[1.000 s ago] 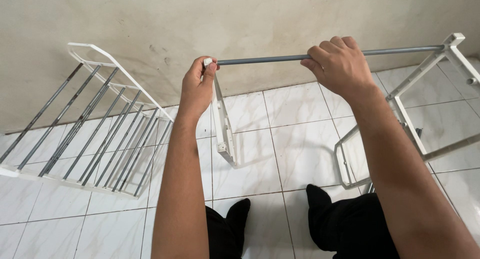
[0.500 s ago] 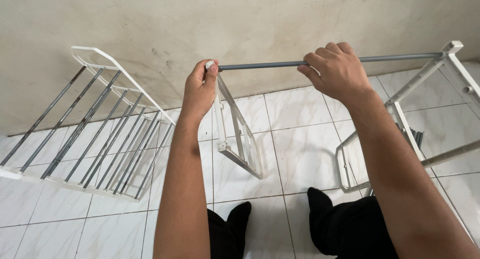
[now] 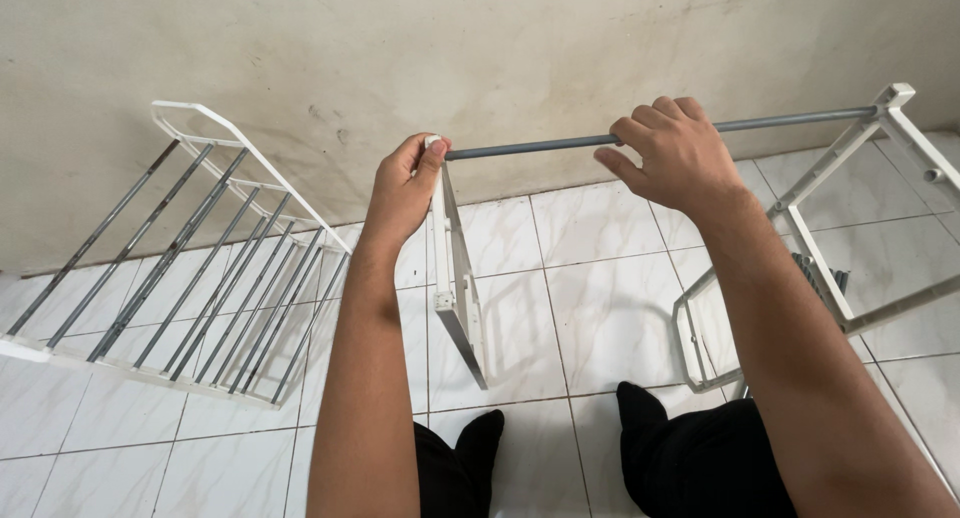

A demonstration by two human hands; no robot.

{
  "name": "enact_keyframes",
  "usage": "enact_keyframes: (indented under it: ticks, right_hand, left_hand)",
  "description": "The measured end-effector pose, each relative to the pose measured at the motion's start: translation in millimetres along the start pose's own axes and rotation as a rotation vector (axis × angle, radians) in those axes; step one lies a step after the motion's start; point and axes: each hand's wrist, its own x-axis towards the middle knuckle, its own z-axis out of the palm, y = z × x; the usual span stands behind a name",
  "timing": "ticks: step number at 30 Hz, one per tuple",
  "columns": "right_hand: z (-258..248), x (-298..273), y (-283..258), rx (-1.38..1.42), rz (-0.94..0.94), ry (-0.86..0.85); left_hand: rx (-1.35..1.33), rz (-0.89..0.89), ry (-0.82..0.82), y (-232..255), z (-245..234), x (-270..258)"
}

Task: The person assembles a white plastic and metal rack by inserting metal rods into the side frames. They sit on the floor and repeatedly insert rods into slots on both sides of the frame, building up the structure layer by layer.

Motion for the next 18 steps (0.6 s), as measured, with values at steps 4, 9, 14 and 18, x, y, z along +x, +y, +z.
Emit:
enact_keyframes:
  ticks: [4, 9, 14, 18]
  right_hand:
    - [2.0, 2.5, -3.1, -0.028, 0.024, 0.005]
    - [5.8, 1.4, -4.7, -0.008, 0.076, -0.059]
    - [14.5, 3.0, -14.3, -0.013, -0.008, 0.05]
    - [12.7, 5.3, -20.8, 0.029, 0.071, -0.053]
  left_hand:
    - [0.017, -0.023, 0.008, 3.6, -0.8, -2.3]
    - [0.025, 0.011, 0.003, 7.7, -0.7, -5.3]
    - [0.034, -0.029, -0.028, 10.1, 3.4, -7.1]
    - [0.098, 0.037, -0.022, 10.9, 5.4, -6.6]
